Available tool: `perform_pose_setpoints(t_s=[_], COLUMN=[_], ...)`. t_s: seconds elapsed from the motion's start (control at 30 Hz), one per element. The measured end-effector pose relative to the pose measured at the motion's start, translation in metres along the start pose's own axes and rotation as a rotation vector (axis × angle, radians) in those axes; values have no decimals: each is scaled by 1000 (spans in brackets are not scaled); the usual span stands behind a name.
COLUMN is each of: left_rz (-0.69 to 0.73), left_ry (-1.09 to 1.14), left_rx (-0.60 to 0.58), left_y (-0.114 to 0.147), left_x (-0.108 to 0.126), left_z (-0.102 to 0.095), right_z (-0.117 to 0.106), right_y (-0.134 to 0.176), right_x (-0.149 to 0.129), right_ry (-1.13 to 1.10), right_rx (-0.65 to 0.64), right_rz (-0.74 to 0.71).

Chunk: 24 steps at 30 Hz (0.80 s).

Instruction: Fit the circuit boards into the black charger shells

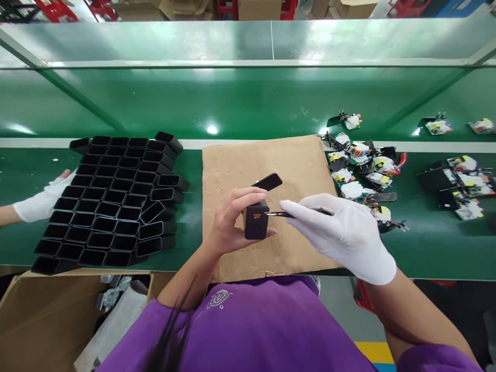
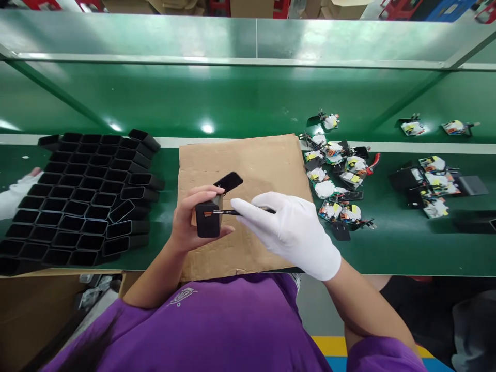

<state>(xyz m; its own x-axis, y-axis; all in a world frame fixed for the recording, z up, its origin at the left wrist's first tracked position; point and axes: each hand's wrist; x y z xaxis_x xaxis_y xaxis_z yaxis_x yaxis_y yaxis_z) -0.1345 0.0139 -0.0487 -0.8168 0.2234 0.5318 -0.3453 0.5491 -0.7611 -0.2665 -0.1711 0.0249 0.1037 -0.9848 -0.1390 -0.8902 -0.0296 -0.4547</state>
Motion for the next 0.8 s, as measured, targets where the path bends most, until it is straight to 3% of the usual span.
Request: perform_pose_setpoints(t_s=[0.13,0.3,0.53,0.8], left_rz=[3,33,80,98], left_ry=[-12,-174,-317,-381], left_rx=[19,57,41,27], left_y=[0,-3,-6,-5], left_x=[-2,-1,0,0], left_z=[1,0,-2,-4], right_z=[-7,-11,-17,-26], right_y=[0,-3,-9,-16], right_x=[-4,-13,-19,-18], right_ry=[-68,-313,33,90], right_rx=[-101,-245,-225,-276], right_rz=[-32,61,37,49])
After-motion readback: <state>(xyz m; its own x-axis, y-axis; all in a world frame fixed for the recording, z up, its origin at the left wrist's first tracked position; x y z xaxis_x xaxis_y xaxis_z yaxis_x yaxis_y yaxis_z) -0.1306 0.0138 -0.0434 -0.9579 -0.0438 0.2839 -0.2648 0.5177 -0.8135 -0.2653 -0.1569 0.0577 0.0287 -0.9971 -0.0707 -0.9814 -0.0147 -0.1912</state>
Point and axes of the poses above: each hand's wrist, its own y-axis away from the middle knuckle, its own z-axis out of the palm, x = y × z, and after that the axes turned 6 degrees about z, right-handed
